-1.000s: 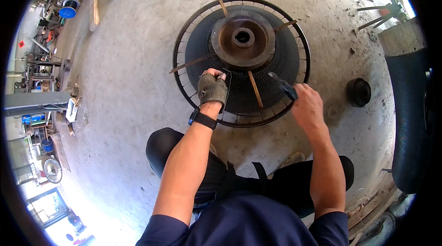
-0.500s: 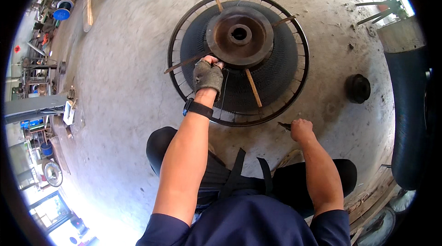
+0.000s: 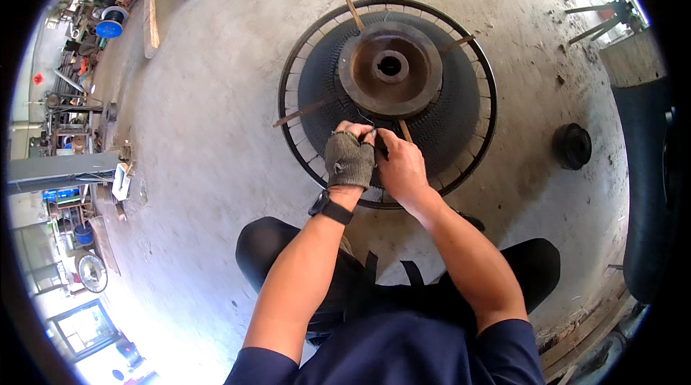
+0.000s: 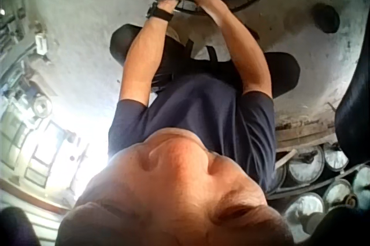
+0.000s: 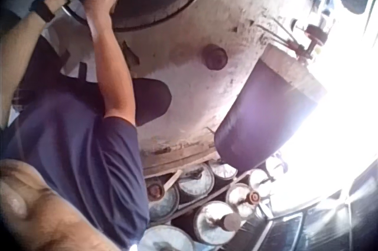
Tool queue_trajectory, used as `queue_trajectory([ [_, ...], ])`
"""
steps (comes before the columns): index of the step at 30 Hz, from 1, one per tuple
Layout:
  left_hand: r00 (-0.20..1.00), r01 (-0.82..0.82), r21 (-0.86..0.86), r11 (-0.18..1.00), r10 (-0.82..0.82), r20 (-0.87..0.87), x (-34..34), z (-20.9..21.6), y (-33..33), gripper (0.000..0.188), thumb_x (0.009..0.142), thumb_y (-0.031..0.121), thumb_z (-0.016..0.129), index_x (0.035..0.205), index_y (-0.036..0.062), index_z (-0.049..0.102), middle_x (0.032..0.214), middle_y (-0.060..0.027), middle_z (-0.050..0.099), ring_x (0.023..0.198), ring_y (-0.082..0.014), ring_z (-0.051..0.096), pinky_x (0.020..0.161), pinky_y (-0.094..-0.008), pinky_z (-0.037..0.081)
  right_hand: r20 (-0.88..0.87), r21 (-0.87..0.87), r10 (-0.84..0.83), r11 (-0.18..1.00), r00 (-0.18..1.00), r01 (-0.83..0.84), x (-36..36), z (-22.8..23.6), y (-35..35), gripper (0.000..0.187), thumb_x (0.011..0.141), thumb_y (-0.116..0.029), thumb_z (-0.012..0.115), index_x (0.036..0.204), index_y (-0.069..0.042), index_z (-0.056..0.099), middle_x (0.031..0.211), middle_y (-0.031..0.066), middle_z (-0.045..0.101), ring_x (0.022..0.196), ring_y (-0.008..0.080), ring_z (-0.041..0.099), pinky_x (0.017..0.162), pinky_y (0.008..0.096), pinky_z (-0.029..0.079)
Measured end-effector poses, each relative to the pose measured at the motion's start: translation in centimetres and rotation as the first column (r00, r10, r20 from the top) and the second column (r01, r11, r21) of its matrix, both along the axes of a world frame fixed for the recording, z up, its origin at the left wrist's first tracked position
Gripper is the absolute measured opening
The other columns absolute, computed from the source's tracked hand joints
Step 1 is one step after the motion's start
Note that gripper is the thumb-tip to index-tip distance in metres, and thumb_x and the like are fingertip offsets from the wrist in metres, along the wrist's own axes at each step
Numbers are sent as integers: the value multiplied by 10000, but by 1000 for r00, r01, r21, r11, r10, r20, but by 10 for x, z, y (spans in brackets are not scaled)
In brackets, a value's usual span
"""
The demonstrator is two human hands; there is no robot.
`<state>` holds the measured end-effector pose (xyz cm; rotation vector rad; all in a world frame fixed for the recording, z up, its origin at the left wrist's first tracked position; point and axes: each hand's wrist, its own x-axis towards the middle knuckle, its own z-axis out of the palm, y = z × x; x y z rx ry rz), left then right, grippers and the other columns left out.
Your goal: The person assembles a circular mesh grill by positioning metal rods across the frame, centering a metal housing, and securing parts with wire.
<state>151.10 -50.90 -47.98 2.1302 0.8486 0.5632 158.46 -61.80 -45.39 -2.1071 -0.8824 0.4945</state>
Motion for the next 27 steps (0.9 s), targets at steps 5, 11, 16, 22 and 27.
queue_trajectory([
  [5, 995, 95, -19, 995, -96, -37, -10, 0, 4, 154, 850, 91, 666, 984, 33, 714, 937, -139, 659, 896, -289, 645, 797, -378, 522, -305, 196, -90, 968, 948, 155, -2, -30, 16, 280, 873, -111, 650, 1143, -41, 651, 871, 192, 699, 797, 323, 696, 714, 371, 526],
  [11, 973, 227, -170, 959, -229, 10, -7, 0, 33, 224, 876, 105, 621, 1065, 23, 709, 955, -144, 703, 908, -250, 661, 817, -354, 523, -440, 262, -98, 937, 893, 232, 0, -43, 26, 176, 902, -103, 629, 1027, 14, 669, 843, 175, 701, 793, 263, 700, 723, 313, 515],
  [16, 988, -113, -191, 975, 89, -129, 0, -14, 52, 285, 901, 178, 610, 1122, 12, 679, 1015, -151, 721, 920, -258, 685, 827, -366, 532, -456, 236, -182, 919, 871, 315, -13, -44, 34, 152, 912, -100, 616, 977, 28, 665, 860, 185, 700, 795, 273, 694, 724, 333, 515],
  [22, 884, -83, -63, 995, 45, -464, 17, -4, 38, 354, 881, 244, 603, 1198, 99, 663, 1134, -207, 668, 1097, -380, 622, 936, -450, 499, -500, 230, -286, 866, 818, 444, -13, -32, 24, 102, 905, -59, 625, 957, 26, 649, 832, 170, 690, 733, 238, 660, 714, 322, 507],
  [27, 881, -146, -115, 982, 76, -467, 25, -12, 43, 337, 872, 210, 590, 1178, 97, 675, 1139, -195, 673, 1103, -375, 623, 948, -444, 496, -410, 246, -303, 872, 860, 424, -12, -39, 23, 87, 898, -52, 629, 933, 26, 640, 826, 166, 688, 735, 248, 663, 717, 325, 508],
])
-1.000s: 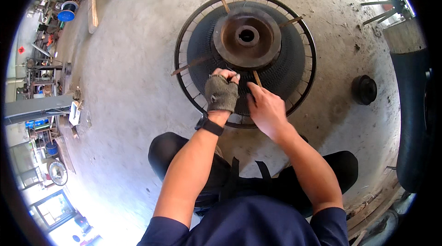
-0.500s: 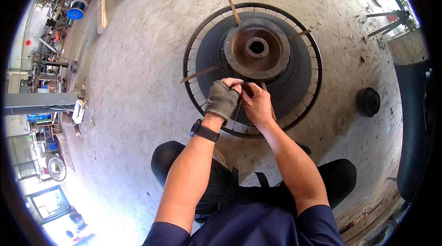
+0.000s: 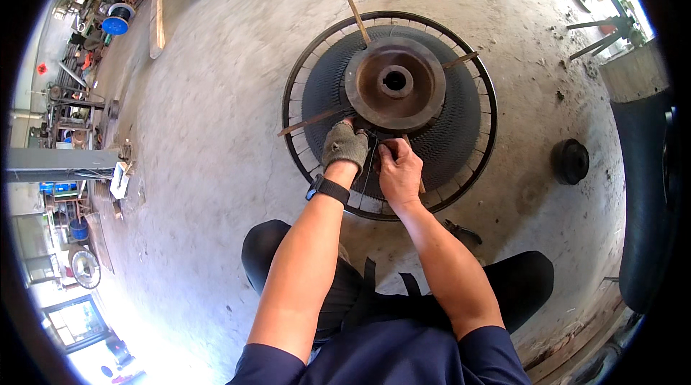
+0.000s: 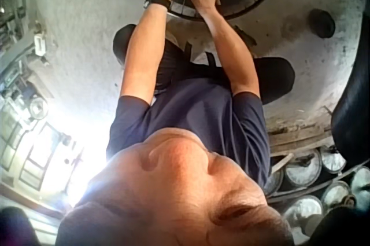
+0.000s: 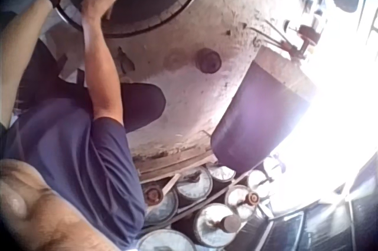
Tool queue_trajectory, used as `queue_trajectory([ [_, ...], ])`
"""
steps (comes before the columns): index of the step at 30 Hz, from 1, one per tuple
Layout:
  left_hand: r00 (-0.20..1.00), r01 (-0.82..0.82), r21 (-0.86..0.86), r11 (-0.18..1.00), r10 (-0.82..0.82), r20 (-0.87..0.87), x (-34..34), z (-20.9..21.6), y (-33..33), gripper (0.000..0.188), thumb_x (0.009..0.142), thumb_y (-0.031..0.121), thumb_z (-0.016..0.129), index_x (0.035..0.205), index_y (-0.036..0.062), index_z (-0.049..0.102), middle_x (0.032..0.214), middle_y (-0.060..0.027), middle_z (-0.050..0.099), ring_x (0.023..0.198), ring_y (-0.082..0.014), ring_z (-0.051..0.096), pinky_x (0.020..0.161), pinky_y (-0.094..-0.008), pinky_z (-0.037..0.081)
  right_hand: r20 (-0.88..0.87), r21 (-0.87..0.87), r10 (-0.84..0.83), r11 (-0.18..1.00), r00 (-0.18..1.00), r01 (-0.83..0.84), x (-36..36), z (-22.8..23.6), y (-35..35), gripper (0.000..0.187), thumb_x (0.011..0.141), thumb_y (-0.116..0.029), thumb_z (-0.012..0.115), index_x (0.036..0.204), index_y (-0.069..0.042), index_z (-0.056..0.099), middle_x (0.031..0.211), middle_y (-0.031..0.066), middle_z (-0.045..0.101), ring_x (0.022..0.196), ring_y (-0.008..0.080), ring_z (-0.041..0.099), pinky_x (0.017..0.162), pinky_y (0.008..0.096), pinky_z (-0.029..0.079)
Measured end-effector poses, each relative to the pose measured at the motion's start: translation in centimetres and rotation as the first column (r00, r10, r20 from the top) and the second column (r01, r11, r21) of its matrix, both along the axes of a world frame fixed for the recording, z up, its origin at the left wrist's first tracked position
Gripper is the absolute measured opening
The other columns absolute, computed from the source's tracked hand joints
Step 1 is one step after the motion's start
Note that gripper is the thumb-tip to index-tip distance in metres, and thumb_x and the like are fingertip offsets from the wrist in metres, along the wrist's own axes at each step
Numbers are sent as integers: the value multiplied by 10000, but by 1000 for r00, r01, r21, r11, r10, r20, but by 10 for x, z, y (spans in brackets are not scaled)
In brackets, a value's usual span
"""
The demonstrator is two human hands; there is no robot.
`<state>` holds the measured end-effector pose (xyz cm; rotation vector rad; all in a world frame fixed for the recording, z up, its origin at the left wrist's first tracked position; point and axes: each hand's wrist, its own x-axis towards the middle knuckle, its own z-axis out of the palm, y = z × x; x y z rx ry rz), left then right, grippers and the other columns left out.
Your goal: The person assembles a circular mesh grill by positioning metal rods across the frame, centering a metal housing, and securing parts with wire.
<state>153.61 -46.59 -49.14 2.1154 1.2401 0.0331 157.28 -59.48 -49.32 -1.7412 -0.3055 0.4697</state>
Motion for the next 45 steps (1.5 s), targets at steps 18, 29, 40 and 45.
queue_trajectory([
  [18, 999, -26, -87, 996, 29, 26, -14, -2, 10, 239, 801, 202, 717, 964, 27, 704, 930, -195, 706, 916, -355, 679, 808, -417, 520, -71, -96, -14, 995, 997, 7, 11, 12, -1, 146, 871, -96, 677, 912, 44, 681, 757, 156, 677, 651, 220, 645, 635, 335, 493],
  [29, 972, 154, -56, 986, -141, 190, -30, 3, -27, 163, 844, 153, 625, 914, 16, 679, 880, -221, 679, 844, -380, 663, 734, -411, 511, 60, -179, 224, 961, 973, -210, 21, 29, 14, 239, 874, -197, 649, 952, 15, 728, 857, 226, 699, 819, 345, 704, 733, 369, 528],
  [40, 992, 19, -24, 1000, -15, 129, -24, 35, -9, 171, 835, 137, 652, 982, 62, 699, 921, -171, 709, 906, -310, 679, 810, -389, 532, 437, -384, 338, 908, 834, -167, 30, 10, -15, 154, 893, -130, 587, 940, -16, 679, 930, 182, 680, 871, 398, 644, 758, 453, 519],
  [45, 979, 82, 194, 978, -116, 169, -25, 27, 0, 224, 804, 101, 675, 1026, 80, 690, 999, -161, 681, 962, -328, 659, 855, -402, 524, 493, -481, 387, 867, 779, -126, 21, 10, -16, 119, 867, -162, 640, 916, -54, 631, 898, 150, 634, 853, 367, 650, 709, 442, 534],
])
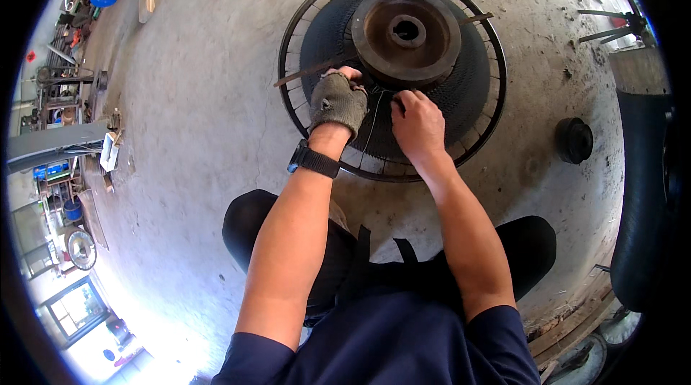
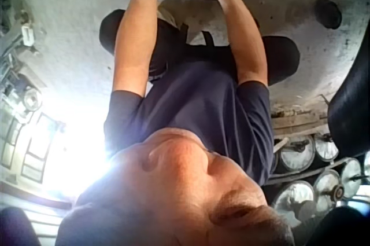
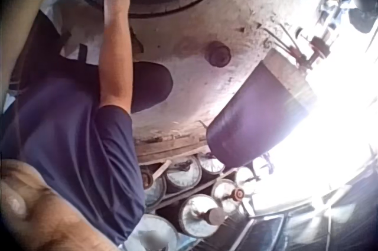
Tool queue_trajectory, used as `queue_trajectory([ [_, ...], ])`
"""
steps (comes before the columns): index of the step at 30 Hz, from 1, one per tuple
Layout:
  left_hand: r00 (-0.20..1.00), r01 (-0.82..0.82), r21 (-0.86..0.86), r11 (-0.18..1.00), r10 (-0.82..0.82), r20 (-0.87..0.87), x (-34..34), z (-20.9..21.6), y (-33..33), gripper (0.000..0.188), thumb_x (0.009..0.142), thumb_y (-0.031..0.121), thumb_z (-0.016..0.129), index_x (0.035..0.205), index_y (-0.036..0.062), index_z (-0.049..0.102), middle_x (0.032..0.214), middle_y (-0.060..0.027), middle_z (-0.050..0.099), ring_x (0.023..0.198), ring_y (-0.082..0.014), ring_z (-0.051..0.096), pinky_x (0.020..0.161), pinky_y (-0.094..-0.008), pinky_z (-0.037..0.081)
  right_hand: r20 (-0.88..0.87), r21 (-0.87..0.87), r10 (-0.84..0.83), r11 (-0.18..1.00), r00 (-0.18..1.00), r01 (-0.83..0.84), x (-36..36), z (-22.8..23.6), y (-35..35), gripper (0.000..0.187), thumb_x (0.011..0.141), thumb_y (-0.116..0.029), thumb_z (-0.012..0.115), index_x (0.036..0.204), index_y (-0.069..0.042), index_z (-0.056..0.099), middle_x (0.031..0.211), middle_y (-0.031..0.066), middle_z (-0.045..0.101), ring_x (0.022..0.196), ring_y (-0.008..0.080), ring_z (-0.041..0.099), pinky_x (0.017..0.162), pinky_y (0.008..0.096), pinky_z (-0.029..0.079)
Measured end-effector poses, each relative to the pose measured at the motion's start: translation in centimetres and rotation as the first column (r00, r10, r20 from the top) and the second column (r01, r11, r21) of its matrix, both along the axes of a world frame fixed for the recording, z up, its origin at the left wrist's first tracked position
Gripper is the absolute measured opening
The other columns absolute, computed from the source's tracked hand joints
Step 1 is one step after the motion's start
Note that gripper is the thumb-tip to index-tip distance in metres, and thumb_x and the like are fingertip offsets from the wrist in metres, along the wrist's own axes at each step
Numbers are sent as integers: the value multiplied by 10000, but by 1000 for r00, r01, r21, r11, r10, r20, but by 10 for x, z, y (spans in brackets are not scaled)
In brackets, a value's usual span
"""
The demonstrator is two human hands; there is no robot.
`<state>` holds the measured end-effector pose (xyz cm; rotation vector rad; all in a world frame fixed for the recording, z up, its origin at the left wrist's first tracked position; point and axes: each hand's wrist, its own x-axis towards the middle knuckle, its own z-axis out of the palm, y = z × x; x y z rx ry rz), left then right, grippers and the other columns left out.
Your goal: The person assembles a circular mesh grill by positioning metal rods across the frame, centering a metal housing, and securing parts with wire.
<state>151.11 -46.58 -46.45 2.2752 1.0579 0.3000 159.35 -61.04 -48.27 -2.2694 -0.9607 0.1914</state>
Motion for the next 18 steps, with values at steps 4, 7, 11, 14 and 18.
queue_trajectory([
  [4, 986, 150, 29, 988, -152, 66, 2, -6, -14, 225, 815, 128, 687, 1035, 82, 695, 1010, -154, 642, 1003, -345, 624, 878, -411, 506, 30, -36, 40, 999, 999, -38, -9, 5, 6, 163, 834, -184, 692, 916, -74, 602, 915, 131, 625, 829, 350, 661, 683, 429, 539],
  [7, 983, 175, -60, 983, -171, 67, 9, -5, -14, 190, 834, 149, 681, 1007, 72, 701, 981, -158, 643, 982, -349, 628, 870, -416, 504, 61, -17, 41, 999, 997, -40, -11, -1, 13, 175, 819, -209, 710, 905, -96, 608, 868, 109, 630, 782, 335, 666, 665, 426, 536],
  [11, 994, 101, -73, 992, -98, 53, 15, -4, -7, 198, 843, 165, 688, 1007, 56, 712, 984, -167, 682, 950, -328, 655, 841, -408, 514, 101, 79, 80, 993, 992, -88, -16, -10, 17, 135, 823, -202, 688, 899, -117, 616, 796, 83, 623, 723, 311, 663, 639, 409, 531],
  [14, 996, 48, -99, 994, -40, 85, 8, -12, 4, 198, 850, 143, 689, 999, 14, 716, 942, -161, 714, 879, -274, 685, 790, -367, 530, 121, 111, 150, 980, 981, -163, -27, -17, 25, 137, 796, -167, 681, 906, -118, 615, 809, 67, 611, 743, 270, 663, 622, 378, 528],
  [18, 992, 23, -130, 991, -6, 126, 6, -26, 11, 185, 844, 133, 701, 973, 2, 725, 876, -145, 726, 801, -224, 688, 749, -337, 534, 211, 119, 128, 981, 969, -155, -32, -30, 35, 141, 786, -152, 682, 868, -120, 571, 806, 60, 597, 756, 257, 657, 631, 363, 530],
])
